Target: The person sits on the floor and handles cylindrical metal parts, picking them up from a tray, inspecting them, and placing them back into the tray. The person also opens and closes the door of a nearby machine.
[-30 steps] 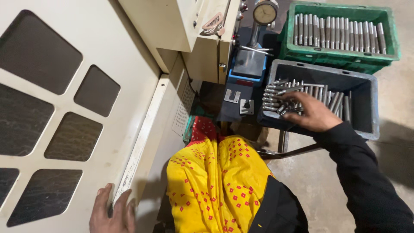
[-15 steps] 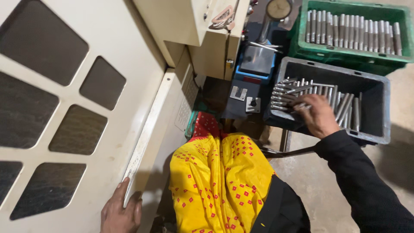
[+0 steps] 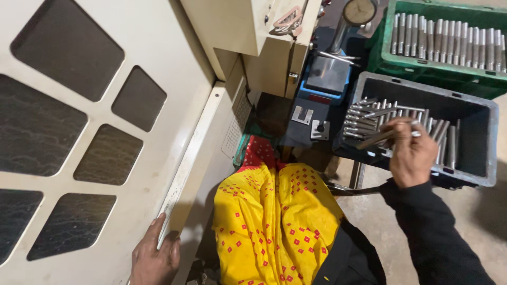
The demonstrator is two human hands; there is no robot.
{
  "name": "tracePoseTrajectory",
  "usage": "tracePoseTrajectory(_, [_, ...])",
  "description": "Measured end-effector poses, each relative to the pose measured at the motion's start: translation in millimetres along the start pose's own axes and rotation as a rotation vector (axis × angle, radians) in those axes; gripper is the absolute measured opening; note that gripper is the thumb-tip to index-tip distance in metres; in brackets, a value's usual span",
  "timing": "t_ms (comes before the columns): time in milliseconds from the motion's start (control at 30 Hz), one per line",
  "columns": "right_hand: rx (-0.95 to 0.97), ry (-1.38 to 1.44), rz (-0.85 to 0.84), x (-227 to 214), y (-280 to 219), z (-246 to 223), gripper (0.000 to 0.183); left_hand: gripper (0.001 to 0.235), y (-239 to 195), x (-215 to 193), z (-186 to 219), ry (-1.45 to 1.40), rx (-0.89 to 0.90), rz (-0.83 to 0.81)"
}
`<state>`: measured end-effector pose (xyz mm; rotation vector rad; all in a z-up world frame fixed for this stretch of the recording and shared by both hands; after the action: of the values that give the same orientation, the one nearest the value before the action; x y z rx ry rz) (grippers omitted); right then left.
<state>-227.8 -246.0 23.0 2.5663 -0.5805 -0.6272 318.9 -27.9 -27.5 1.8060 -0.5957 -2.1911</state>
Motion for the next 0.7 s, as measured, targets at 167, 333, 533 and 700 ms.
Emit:
tracePoseTrajectory(167, [-0.153, -0.159, -0.069, 20.6, -9.3, -0.9, 0.032, 0.021, 1.3, -5.2, 6.3, -0.013, -0.028, 0.014])
tracePoseTrajectory(333, [-0.101, -0.002, 0.029, 0.3, -17.8, 7.5, 0.040, 0.018, 7.0, -5.8, 3.9, -0.024, -0.027, -0.011])
tracePoseTrajectory(533, [-0.274, 0.072, 0.131, 1.8, -10.1, -1.9, 0.041, 0.016, 11.9, -13.2, 16.7, -0.004, -0.039, 0.042])
tracePoseTrajectory(700, [-0.197, 0.020, 0.092, 11.6, -26.6, 0.4, 0.045, 0.014, 11.6, -14.2, 13.2, -0.040, -0.044, 0.063])
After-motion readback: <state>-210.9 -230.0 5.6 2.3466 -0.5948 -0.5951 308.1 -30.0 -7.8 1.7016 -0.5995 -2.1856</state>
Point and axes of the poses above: each hand's wrist, its own y-axis towards the middle knuckle, its own x-axis out of the palm, z = x × y, the point moved 4 cm from there along y, towards the middle knuckle, and after that the axes turned 7 degrees about z, right-handed, at the moved point
